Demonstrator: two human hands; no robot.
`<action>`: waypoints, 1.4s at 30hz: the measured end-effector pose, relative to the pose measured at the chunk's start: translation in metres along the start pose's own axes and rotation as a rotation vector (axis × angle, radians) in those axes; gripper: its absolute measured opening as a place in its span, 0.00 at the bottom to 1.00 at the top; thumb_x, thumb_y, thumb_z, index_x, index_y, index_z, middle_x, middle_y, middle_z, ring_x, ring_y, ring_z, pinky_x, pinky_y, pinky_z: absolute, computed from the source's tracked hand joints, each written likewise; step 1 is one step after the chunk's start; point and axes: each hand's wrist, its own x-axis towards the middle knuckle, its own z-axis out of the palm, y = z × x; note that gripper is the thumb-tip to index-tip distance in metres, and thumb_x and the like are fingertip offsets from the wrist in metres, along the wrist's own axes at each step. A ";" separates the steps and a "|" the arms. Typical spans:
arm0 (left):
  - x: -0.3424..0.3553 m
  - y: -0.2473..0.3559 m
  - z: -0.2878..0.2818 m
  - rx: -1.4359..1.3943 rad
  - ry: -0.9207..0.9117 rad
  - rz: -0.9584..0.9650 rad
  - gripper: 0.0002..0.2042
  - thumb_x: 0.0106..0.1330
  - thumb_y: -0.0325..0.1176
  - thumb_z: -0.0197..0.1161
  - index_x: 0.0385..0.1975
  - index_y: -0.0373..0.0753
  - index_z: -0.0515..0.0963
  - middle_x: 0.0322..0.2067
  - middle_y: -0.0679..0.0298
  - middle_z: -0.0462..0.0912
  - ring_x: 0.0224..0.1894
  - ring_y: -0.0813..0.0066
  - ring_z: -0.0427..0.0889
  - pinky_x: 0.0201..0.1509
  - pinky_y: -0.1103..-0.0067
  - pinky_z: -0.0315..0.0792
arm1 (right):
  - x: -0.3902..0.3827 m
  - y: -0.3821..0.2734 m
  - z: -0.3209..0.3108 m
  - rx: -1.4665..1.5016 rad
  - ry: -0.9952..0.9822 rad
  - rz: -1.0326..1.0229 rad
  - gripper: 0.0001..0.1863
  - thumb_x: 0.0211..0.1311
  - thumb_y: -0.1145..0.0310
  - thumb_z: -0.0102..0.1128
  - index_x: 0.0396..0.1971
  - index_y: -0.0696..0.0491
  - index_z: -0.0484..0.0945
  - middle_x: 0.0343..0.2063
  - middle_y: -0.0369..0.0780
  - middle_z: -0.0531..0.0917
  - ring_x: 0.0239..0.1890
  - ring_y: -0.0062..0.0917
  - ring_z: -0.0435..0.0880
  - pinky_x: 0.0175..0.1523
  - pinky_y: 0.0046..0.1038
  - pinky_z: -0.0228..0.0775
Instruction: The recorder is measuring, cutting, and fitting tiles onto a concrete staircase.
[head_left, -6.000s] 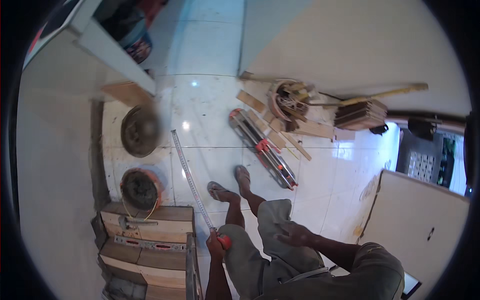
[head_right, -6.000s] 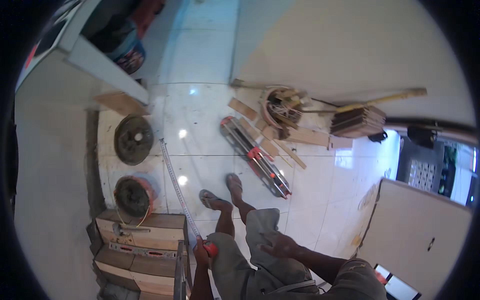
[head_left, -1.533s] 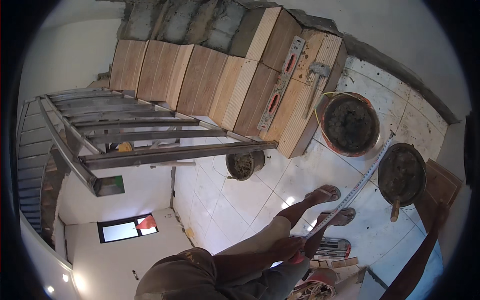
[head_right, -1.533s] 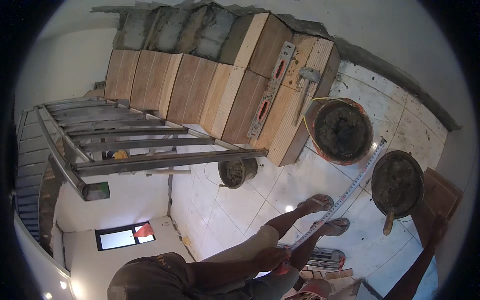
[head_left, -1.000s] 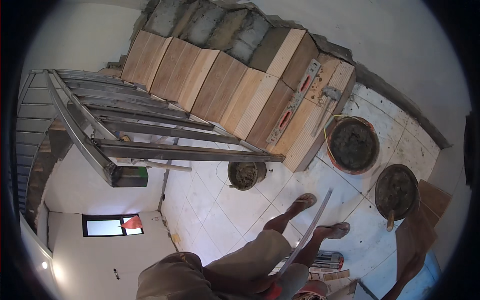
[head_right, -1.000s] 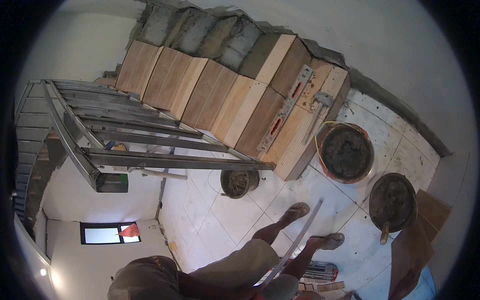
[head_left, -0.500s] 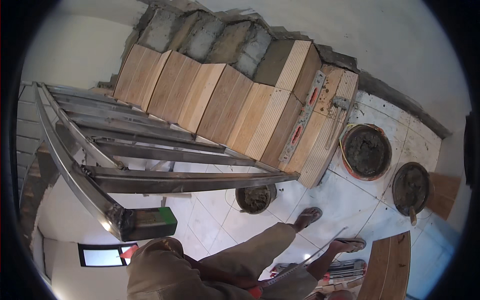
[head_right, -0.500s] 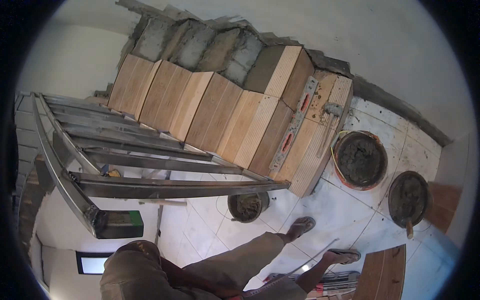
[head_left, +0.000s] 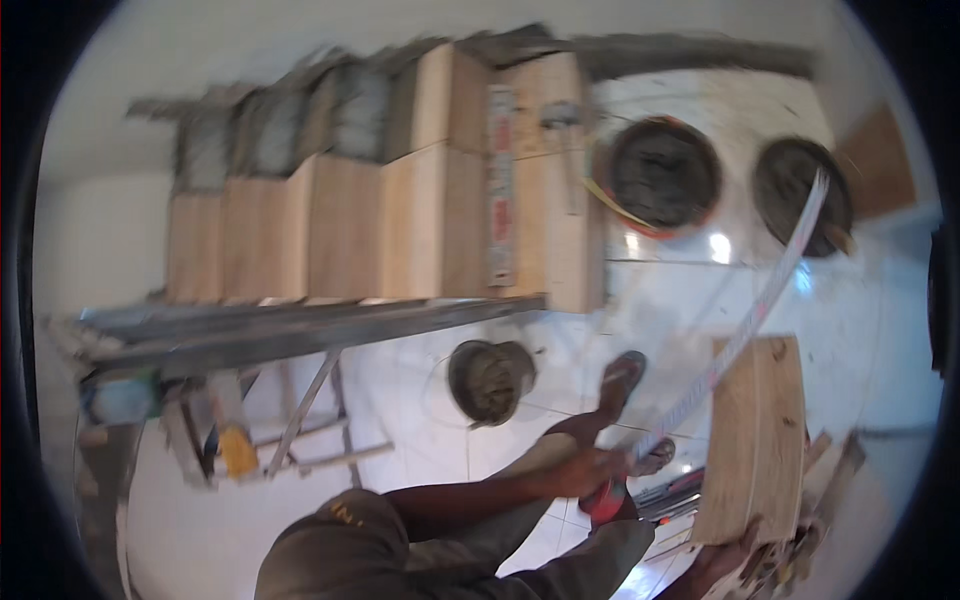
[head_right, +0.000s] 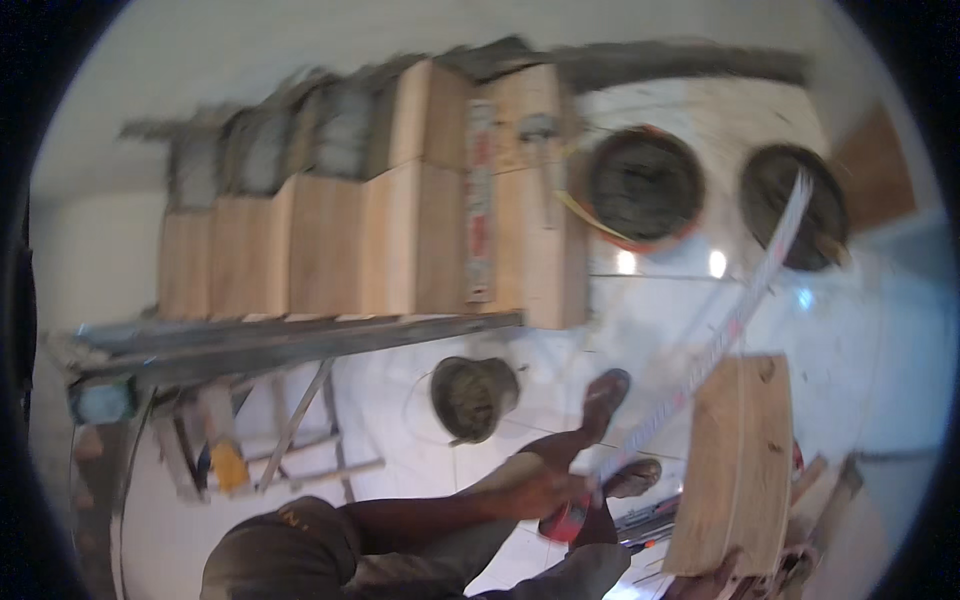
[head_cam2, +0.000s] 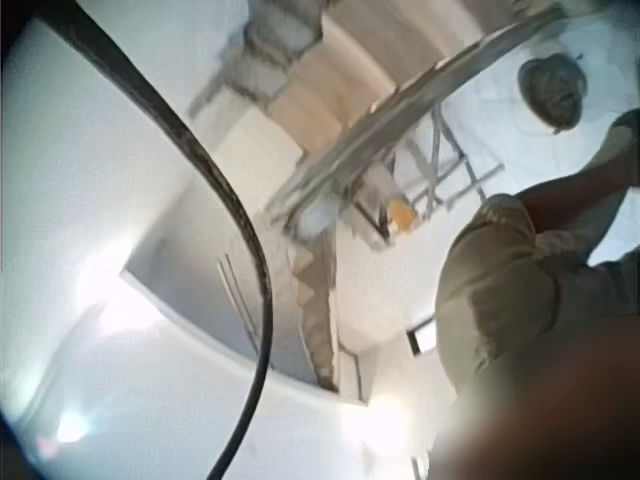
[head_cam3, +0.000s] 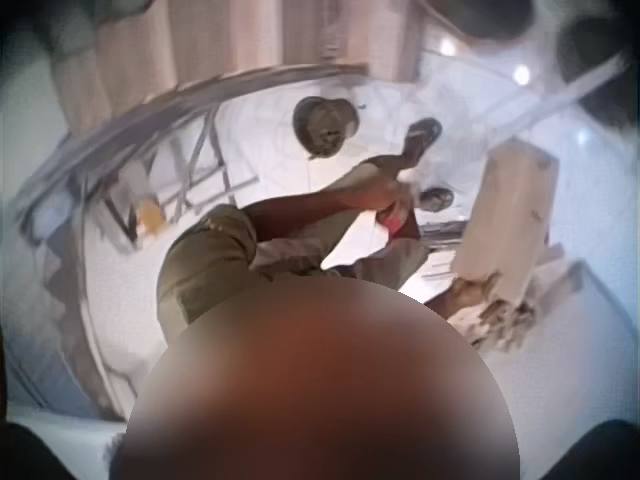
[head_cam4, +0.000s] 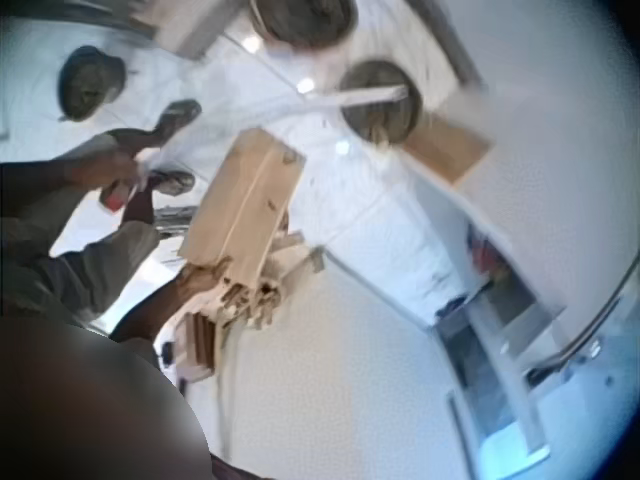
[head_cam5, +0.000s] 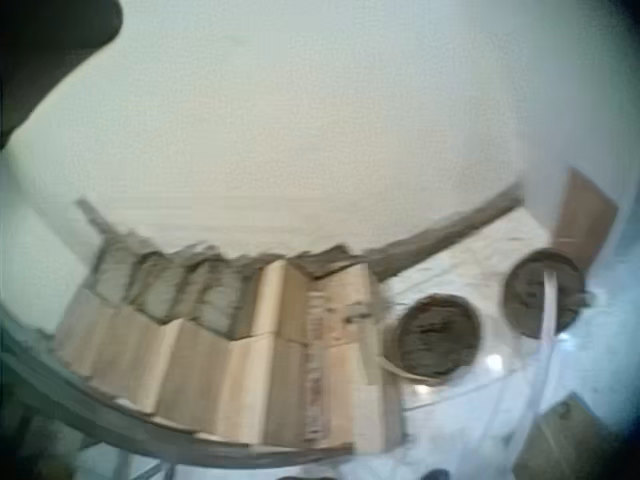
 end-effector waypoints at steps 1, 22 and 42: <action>0.037 -0.027 -0.006 0.047 0.063 0.419 0.16 0.81 0.39 0.49 0.44 0.34 0.81 0.33 0.61 0.83 0.42 0.70 0.82 0.54 0.72 0.73 | 0.004 0.017 -0.005 -0.013 -0.080 -0.007 0.37 0.77 0.54 0.54 0.75 0.60 0.55 0.70 0.50 0.69 0.68 0.45 0.71 0.72 0.50 0.64; 0.395 -0.160 -0.035 0.090 -0.237 0.445 0.14 0.77 0.41 0.55 0.40 0.36 0.79 0.39 0.66 0.79 0.43 0.74 0.79 0.51 0.75 0.74 | 0.175 0.247 -0.161 0.093 -0.333 0.096 0.44 0.63 0.70 0.61 0.76 0.55 0.50 0.67 0.51 0.72 0.64 0.49 0.75 0.69 0.55 0.68; 0.434 -0.190 -0.028 0.412 -0.212 0.512 0.23 0.82 0.47 0.48 0.39 0.32 0.83 0.27 0.67 0.80 0.30 0.82 0.74 0.39 0.80 0.71 | 0.176 0.317 -0.194 0.213 -0.084 -0.058 0.38 0.56 0.83 0.69 0.67 0.58 0.63 0.56 0.44 0.79 0.61 0.36 0.79 0.67 0.38 0.72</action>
